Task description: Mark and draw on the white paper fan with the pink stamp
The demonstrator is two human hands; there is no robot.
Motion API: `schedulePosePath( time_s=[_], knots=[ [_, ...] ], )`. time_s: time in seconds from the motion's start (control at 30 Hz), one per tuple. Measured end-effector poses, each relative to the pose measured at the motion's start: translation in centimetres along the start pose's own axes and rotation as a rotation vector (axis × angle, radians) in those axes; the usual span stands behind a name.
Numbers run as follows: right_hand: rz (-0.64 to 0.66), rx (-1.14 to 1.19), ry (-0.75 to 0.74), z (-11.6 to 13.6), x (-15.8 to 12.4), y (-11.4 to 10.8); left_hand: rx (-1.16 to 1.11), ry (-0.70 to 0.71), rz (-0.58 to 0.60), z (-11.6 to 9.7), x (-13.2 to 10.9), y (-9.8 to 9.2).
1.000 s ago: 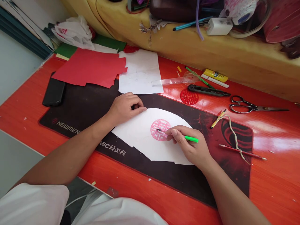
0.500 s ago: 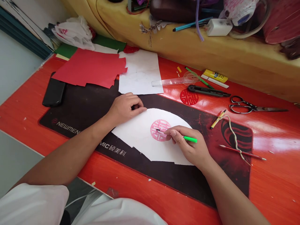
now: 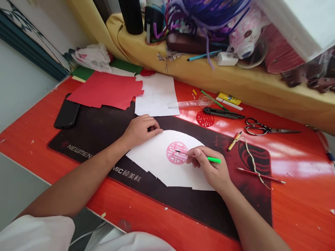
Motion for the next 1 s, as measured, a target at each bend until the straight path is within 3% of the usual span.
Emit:
schedulePosePath(
  time_s=[0.37, 0.57, 0.77, 1.0],
  knots=[
    [-0.242, 0.026, -0.037, 1.1, 0.0, -0.9, -0.024, -0.027, 0.015, 0.3, 0.1, 0.1],
    [-0.332, 0.075, -0.024, 1.9, -0.4, -3.3, -0.041, -0.039, 0.022, 0.4, 0.1, 0.0],
    [-0.558, 0.173, 0.07, 0.6, -2.0, -6.2, -0.057, -0.018, 0.01, 0.1, 0.2, -0.3],
    [-0.664, 0.235, 0.078, -0.8, -4.4, -6.3, -0.164, -0.115, 0.096, 0.4, 0.2, -1.4]
  ],
)
Point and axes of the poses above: each hand's wrist, its own x-axis towards the middle knuckle, its own y-axis out of the palm, z = x × y, the point moved 4 cm from there along x, towards the middle knuckle, and after that the axes turned 12 degrees about -y, right-handed, at the moved point
